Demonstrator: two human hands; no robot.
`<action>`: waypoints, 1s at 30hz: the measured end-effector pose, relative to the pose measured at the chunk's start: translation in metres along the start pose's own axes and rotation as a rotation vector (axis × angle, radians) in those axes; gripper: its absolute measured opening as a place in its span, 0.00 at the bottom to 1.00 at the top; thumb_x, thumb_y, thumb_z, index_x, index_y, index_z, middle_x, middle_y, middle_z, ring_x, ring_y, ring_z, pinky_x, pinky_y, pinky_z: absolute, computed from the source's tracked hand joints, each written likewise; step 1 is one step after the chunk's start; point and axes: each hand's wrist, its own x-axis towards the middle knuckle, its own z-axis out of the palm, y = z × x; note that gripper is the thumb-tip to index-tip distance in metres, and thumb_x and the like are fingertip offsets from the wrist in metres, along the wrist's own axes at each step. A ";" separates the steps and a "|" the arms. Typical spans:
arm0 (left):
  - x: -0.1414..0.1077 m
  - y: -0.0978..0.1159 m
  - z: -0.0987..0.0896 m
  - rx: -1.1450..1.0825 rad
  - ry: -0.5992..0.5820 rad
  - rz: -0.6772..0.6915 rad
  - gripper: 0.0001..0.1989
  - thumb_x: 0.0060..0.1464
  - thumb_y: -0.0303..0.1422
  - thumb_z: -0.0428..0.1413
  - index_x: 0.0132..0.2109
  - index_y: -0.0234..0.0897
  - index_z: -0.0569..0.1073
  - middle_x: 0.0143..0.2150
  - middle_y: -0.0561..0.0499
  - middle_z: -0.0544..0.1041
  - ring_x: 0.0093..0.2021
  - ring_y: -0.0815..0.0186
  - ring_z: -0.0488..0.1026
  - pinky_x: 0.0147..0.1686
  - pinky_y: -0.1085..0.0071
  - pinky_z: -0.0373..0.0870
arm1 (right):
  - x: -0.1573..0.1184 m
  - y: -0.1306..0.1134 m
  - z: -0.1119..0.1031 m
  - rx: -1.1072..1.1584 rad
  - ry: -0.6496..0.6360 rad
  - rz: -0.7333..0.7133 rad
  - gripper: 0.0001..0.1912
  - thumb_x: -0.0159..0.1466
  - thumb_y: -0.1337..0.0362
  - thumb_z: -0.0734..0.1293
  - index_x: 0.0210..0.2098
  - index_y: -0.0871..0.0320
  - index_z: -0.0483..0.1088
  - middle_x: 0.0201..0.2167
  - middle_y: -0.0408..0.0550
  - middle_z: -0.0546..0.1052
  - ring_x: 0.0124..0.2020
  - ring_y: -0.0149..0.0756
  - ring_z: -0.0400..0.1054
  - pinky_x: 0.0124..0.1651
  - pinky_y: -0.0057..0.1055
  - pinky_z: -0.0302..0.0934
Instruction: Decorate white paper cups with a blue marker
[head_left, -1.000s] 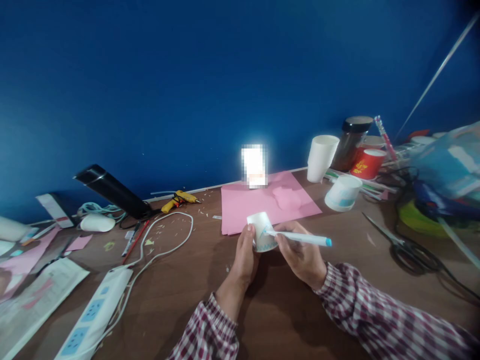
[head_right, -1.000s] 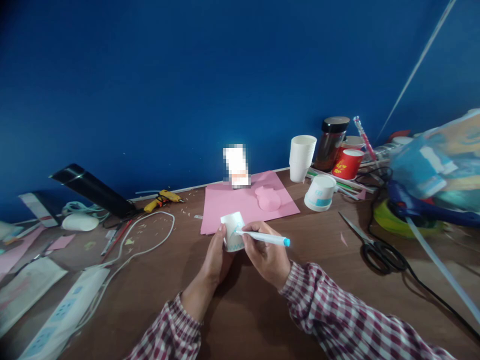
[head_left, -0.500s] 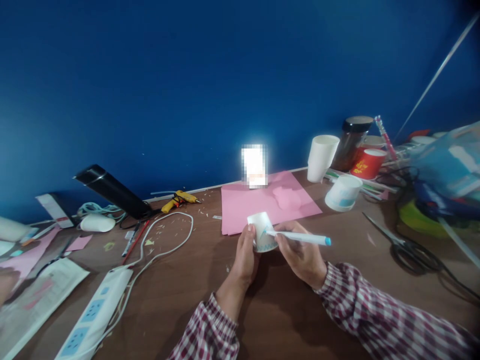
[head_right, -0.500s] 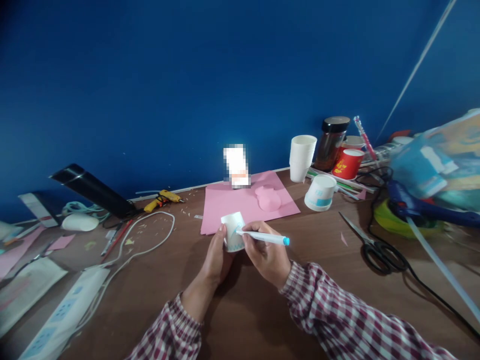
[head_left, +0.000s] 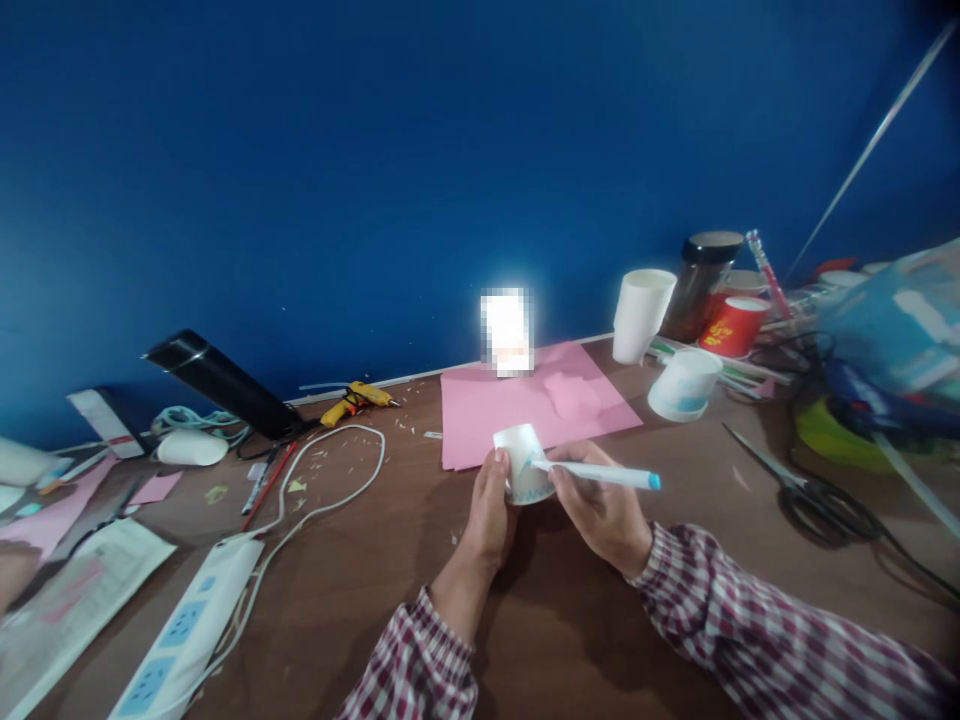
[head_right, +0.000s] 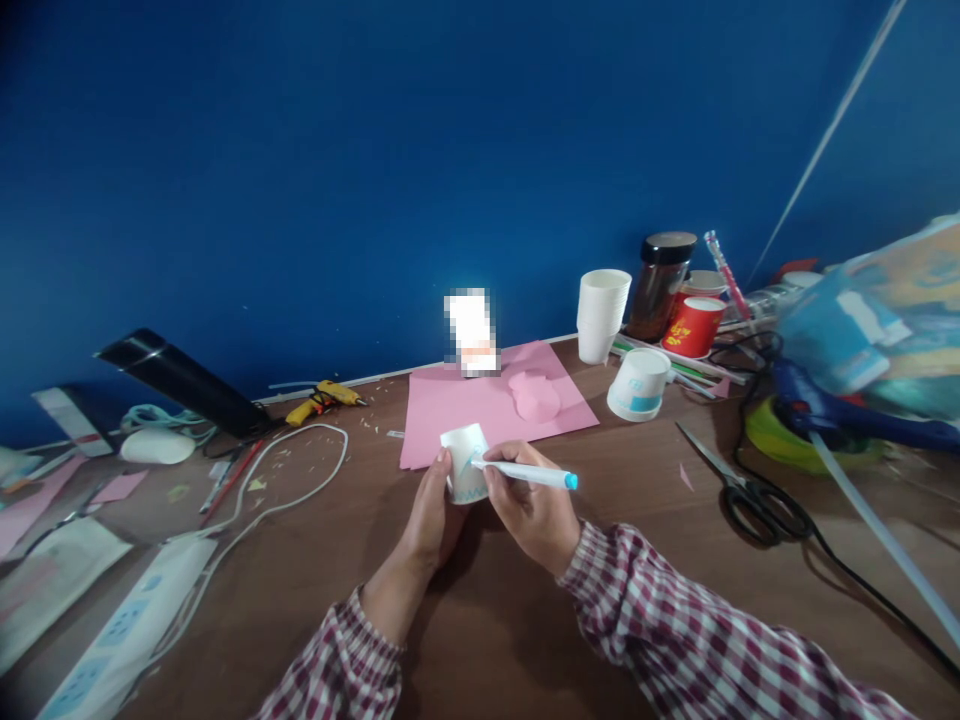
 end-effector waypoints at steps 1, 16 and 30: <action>0.000 0.000 0.000 -0.003 0.006 0.001 0.17 0.55 0.45 0.60 0.39 0.32 0.74 0.32 0.51 0.74 0.31 0.68 0.68 0.35 0.72 0.66 | 0.000 0.000 0.000 0.000 -0.002 0.002 0.03 0.67 0.66 0.64 0.39 0.57 0.70 0.31 0.45 0.74 0.29 0.32 0.70 0.32 0.26 0.67; 0.000 0.001 0.001 0.000 0.028 -0.016 0.17 0.55 0.45 0.60 0.39 0.33 0.75 0.32 0.51 0.75 0.31 0.68 0.69 0.34 0.71 0.66 | 0.002 -0.001 0.000 -0.014 -0.009 -0.002 0.04 0.67 0.65 0.64 0.38 0.58 0.70 0.31 0.46 0.75 0.29 0.32 0.70 0.31 0.26 0.67; 0.000 0.001 0.000 0.001 0.027 -0.005 0.19 0.54 0.46 0.60 0.39 0.32 0.75 0.33 0.49 0.76 0.32 0.67 0.71 0.33 0.71 0.65 | -0.002 0.003 0.000 0.015 -0.027 0.036 0.03 0.67 0.64 0.64 0.39 0.56 0.69 0.32 0.46 0.76 0.31 0.33 0.72 0.32 0.27 0.68</action>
